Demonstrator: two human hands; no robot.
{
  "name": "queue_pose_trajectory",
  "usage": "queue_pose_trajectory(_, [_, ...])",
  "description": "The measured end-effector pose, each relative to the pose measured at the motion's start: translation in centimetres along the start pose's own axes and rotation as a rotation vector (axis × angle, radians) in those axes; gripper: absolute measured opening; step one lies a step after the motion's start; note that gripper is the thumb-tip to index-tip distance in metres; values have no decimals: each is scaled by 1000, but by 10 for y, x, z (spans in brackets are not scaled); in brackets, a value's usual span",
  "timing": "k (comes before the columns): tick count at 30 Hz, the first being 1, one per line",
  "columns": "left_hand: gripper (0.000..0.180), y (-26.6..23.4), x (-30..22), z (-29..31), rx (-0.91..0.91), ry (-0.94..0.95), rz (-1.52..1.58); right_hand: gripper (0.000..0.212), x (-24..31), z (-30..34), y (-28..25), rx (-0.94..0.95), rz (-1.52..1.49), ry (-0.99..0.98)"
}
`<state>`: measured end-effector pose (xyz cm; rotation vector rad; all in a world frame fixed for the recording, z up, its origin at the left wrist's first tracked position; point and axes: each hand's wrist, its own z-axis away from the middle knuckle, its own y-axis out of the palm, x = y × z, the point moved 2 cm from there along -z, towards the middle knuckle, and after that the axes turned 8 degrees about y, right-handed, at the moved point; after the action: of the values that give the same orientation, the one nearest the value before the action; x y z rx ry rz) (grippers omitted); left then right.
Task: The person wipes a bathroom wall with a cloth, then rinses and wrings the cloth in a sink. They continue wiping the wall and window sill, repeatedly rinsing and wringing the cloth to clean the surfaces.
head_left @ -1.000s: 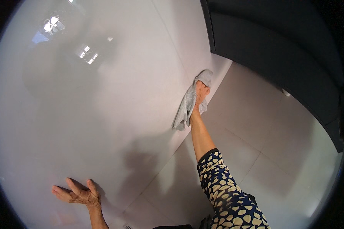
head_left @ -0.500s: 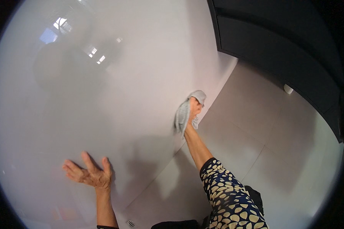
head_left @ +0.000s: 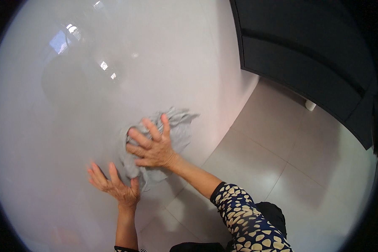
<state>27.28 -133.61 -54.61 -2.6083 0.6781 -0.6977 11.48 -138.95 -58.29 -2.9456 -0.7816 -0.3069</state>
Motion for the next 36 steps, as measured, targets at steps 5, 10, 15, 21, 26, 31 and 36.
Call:
queue_pose_trajectory(5, [61,-14,8,29,36,-9,-83,42,-42,-14,-17,-39,76,199])
queue_pose_trajectory(10, [59,-24,16,61,6,-34,-208,61,-112,0,-18,-167,343,340])
queue_pose_trajectory(15, [60,-37,29,77,-37,-56,-324,66,-175,37,-20,-243,166,693])
queue_pose_trajectory(21, [62,-55,37,73,-45,-10,-385,47,-228,116,-20,-54,660,794])
queue_pose_trajectory(26, [65,-50,33,58,-54,21,-373,42,-207,127,-2,-87,552,1258])
queue_pose_trajectory(31, [73,-29,28,41,-7,33,-361,61,-83,70,6,-197,304,776])
queue_pose_trajectory(36, [76,4,16,15,-29,17,-171,70,20,37,13,-170,-191,632])
